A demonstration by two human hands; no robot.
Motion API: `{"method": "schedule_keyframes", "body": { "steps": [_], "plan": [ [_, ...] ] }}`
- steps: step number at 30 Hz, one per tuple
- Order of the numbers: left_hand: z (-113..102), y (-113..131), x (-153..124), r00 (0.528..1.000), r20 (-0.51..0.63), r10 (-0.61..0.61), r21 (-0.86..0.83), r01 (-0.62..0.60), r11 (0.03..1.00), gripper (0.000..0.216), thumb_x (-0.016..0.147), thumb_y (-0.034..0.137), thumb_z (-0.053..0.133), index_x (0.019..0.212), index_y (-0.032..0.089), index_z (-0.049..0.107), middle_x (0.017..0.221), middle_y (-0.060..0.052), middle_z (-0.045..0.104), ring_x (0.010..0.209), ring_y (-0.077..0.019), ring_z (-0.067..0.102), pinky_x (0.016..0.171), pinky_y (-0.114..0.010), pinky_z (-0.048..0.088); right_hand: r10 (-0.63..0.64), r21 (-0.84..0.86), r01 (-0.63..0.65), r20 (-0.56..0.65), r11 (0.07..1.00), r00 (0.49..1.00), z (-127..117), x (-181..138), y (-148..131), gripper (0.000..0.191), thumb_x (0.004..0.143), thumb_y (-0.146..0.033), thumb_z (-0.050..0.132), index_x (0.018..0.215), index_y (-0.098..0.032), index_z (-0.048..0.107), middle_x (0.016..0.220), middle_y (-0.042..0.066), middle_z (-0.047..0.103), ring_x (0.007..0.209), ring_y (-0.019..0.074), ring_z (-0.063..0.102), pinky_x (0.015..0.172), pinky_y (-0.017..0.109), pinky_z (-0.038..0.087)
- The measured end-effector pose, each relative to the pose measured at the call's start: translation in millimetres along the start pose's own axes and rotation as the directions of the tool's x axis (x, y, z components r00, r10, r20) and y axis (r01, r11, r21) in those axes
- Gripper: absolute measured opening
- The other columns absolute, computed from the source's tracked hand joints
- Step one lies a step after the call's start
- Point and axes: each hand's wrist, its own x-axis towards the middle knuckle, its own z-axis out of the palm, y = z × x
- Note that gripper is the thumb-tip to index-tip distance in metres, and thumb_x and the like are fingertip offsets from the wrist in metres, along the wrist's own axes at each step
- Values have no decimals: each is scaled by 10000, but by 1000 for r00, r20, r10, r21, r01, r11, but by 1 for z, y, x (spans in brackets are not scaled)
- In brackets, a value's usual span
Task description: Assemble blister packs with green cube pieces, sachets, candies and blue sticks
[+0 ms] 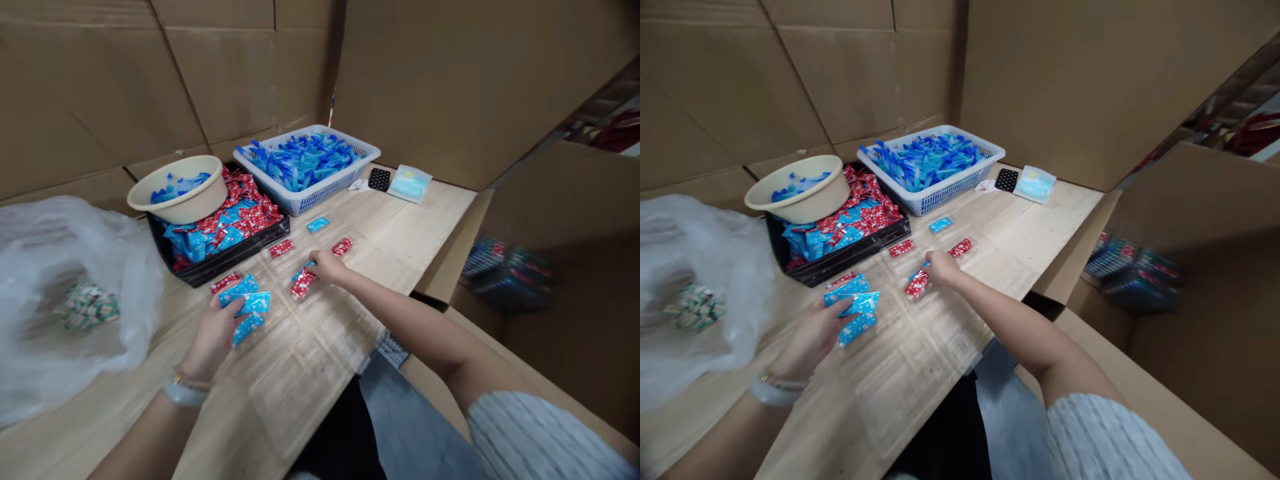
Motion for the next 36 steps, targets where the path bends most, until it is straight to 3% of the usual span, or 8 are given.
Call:
{"method": "schedule_keyframes", "body": {
  "steps": [11, 17, 20, 23, 25, 29, 33, 36],
  "plan": [
    [-84, -38, -91, 980, -60, -191, -140, 182, 973, 254, 650, 83, 588, 896, 142, 578, 773, -19, 651, 647, -106, 606, 601, -204, 503, 82, -147, -83, -13, 986, 997, -40, -18, -21, 130, 708, -173, 521, 779, -136, 623, 732, 60, 629, 653, 140, 544, 532, 205, 332],
    [-128, -37, -108, 967, -199, -161, -137, 135, 981, 154, 631, 67, 598, 767, 140, 598, 745, -9, 657, 640, -103, 607, 596, -191, 516, -10, -73, -1, -140, 997, 990, -75, -85, 7, 121, 723, -187, 491, 771, -148, 595, 692, 29, 608, 654, 126, 533, 559, 201, 351],
    [-112, -47, -110, 970, -172, -173, -164, 145, 976, 134, 620, 84, 616, 742, 133, 595, 726, -6, 650, 631, -100, 599, 604, -196, 510, 86, 16, -87, 35, 996, 996, -53, -124, 21, 87, 720, -181, 508, 737, -143, 584, 661, 23, 592, 627, 117, 536, 559, 196, 367],
    [-71, -63, -117, 990, -76, -115, -234, 95, 968, 214, 591, 139, 666, 792, 132, 590, 767, -8, 645, 691, -112, 600, 670, -228, 500, 172, 10, -172, -133, 985, 976, -16, -158, -1, 194, 712, -260, 558, 877, -158, 571, 800, 54, 588, 683, 144, 541, 579, 227, 375],
    [-43, -72, -127, 997, -31, -64, -268, 54, 962, 276, 576, 180, 689, 826, 134, 583, 789, -13, 640, 719, -120, 596, 700, -246, 486, 112, 154, -82, -199, 985, 974, 12, -180, -33, 309, 727, -338, 552, 985, -169, 529, 831, 57, 578, 693, 146, 535, 597, 242, 383],
    [-24, -81, -148, 996, 82, -34, -339, 60, 939, 294, 638, 321, 642, 853, 135, 566, 819, -39, 628, 751, -144, 587, 717, -286, 467, -172, 593, 113, 44, 797, 984, 58, -214, -84, 199, 744, -357, 513, 789, -165, 530, 648, -4, 532, 599, 113, 501, 557, 222, 383],
    [-83, -67, -133, 985, -115, 125, -77, -134, 988, 320, 676, 399, 574, 857, 136, 572, 831, -50, 602, 750, -153, 558, 656, -267, 444, -209, 622, 118, 76, 774, 975, 61, -203, -74, 172, 736, -336, 509, 696, -169, 507, 555, -33, 457, 533, 102, 436, 507, 219, 345],
    [-147, -53, -106, 823, -360, 439, 449, -260, 855, 343, 668, 350, 568, 952, 157, 567, 792, -25, 583, 706, -148, 525, 637, -255, 408, -327, 428, 238, 147, 872, 934, 44, -176, -64, 98, 725, -262, 533, 687, -172, 543, 557, -27, 474, 545, 106, 429, 517, 218, 323]
  ]
}}
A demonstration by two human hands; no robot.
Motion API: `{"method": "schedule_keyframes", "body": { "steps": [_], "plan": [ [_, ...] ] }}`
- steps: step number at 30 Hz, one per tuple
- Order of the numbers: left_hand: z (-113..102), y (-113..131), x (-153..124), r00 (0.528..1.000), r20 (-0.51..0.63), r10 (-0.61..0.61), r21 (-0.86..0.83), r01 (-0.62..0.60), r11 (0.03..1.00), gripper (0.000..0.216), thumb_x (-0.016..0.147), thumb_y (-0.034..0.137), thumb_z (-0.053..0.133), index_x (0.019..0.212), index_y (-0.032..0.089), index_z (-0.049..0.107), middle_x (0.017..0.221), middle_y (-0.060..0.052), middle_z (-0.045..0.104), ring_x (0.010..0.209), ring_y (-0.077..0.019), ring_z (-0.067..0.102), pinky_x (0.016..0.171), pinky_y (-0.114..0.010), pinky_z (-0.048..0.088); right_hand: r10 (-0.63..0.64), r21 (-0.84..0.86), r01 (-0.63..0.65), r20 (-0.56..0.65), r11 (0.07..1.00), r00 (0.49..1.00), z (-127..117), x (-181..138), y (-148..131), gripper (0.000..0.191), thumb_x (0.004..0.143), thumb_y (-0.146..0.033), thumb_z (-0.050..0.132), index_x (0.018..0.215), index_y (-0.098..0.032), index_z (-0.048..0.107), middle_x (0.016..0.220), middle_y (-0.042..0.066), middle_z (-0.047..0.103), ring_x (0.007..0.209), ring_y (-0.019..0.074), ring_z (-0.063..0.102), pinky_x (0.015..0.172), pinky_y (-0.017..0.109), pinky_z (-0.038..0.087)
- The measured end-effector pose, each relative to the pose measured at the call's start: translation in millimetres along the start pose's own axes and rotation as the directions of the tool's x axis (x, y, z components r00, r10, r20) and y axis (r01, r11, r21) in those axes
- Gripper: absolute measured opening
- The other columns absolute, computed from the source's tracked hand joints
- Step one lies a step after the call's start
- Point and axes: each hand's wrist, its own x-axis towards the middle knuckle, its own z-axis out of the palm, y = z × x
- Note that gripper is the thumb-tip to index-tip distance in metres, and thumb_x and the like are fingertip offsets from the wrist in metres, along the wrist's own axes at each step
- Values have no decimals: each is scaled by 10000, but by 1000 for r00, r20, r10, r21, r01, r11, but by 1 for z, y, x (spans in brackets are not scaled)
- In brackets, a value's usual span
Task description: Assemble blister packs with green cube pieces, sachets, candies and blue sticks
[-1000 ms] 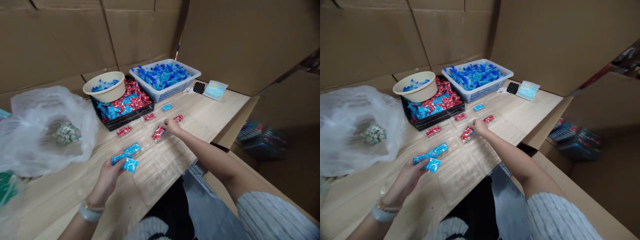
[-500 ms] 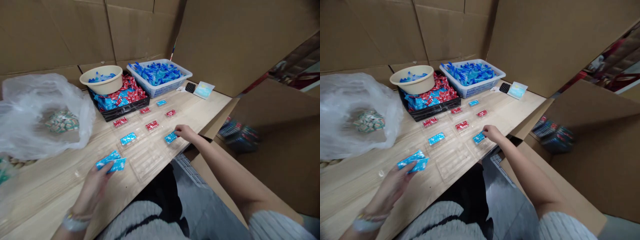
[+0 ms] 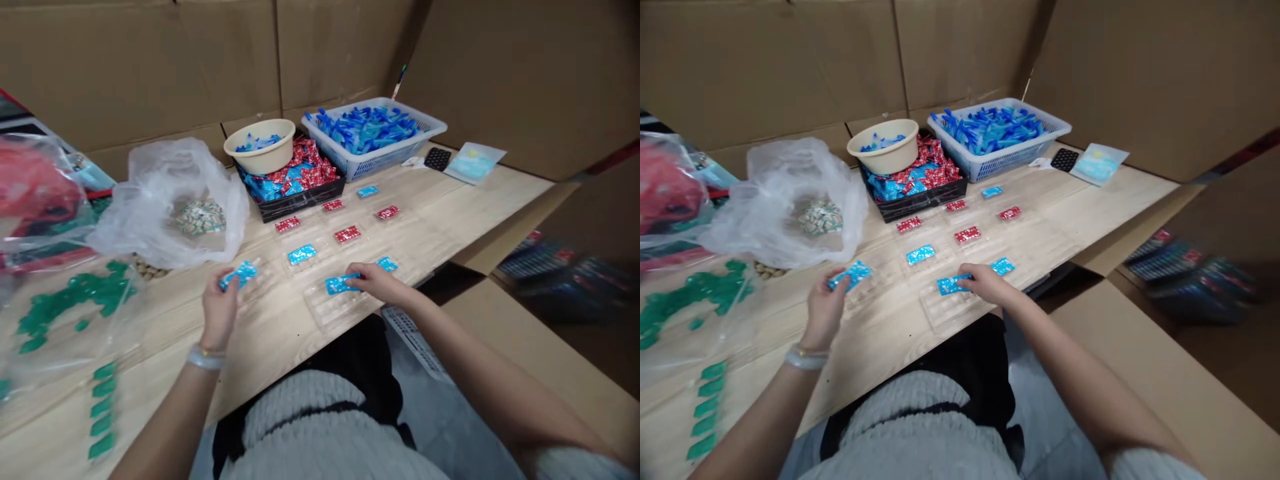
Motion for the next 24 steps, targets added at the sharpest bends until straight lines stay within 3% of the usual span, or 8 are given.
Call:
{"method": "schedule_keyframes", "body": {
  "steps": [3, 6, 15, 18, 20, 21, 22, 24],
  "plan": [
    [-19, -22, 30, 995, -14, 102, 415, -87, 906, 273, 721, 329, 500, 931, 172, 578, 745, -39, 576, 696, -182, 517, 667, -299, 390, -12, -292, 63, 174, 954, 985, -10, 19, -7, 15, 679, -183, 588, 690, -173, 594, 602, -18, 528, 581, 104, 457, 531, 209, 303],
    [-18, -36, 31, 979, 95, 179, 622, -199, 757, 280, 774, 343, 425, 922, 172, 590, 773, -84, 577, 794, -241, 514, 732, -360, 374, 37, -419, 33, 157, 908, 987, -4, 32, -14, 75, 639, -196, 639, 703, -171, 611, 639, -6, 550, 622, 119, 487, 536, 207, 297],
    [-5, -42, 31, 892, 177, 417, 703, -410, 580, 293, 782, 334, 396, 984, 199, 560, 1030, -98, 506, 1010, -328, 451, 838, -487, 371, 58, -619, 7, 84, 785, 995, 22, 37, -33, 319, 682, -346, 616, 949, -190, 537, 956, 73, 583, 774, 195, 575, 591, 255, 397],
    [-5, -49, 36, 848, 231, 478, 642, -502, 580, 320, 783, 366, 385, 1055, 251, 509, 1175, -70, 482, 1099, -309, 432, 911, -474, 351, 38, -577, -110, -136, 809, 990, -3, 31, -22, 386, 717, -386, 560, 1052, -216, 472, 1031, 86, 547, 777, 190, 573, 606, 274, 419],
    [-5, -56, 39, 761, 412, 500, 551, -646, 528, 344, 783, 388, 366, 1082, 274, 493, 1246, -57, 466, 1156, -293, 406, 948, -455, 329, 140, -320, -316, -469, 893, 872, -47, 23, 5, 262, 791, -334, 437, 1017, -210, 488, 926, 62, 575, 740, 159, 566, 621, 261, 428],
    [-4, -59, 39, 714, 501, 489, 513, -701, 496, 360, 783, 391, 358, 1098, 274, 487, 1278, -60, 448, 1188, -290, 377, 965, -454, 309, 264, -92, -408, -631, 908, 729, -73, 20, 22, 216, 803, -288, 385, 949, -192, 512, 855, 53, 583, 698, 142, 560, 601, 245, 431],
    [-2, -61, 39, 685, 558, 468, 499, -728, 470, 377, 782, 392, 352, 1116, 272, 482, 1303, -63, 426, 1217, -286, 342, 980, -457, 286, 414, 154, -457, -726, 876, 549, -100, 17, 40, 200, 788, -259, 374, 900, -178, 520, 784, 43, 583, 639, 132, 550, 561, 234, 432],
    [2, -62, 35, 689, 595, 414, 529, -723, 443, 402, 785, 394, 345, 1155, 285, 459, 1346, -49, 365, 1261, -267, 270, 1009, -465, 231, 500, 278, -491, -762, 826, 411, -145, 14, 75, 226, 763, -194, 338, 914, -149, 500, 715, 44, 568, 561, 126, 526, 507, 235, 427]
  ]
}}
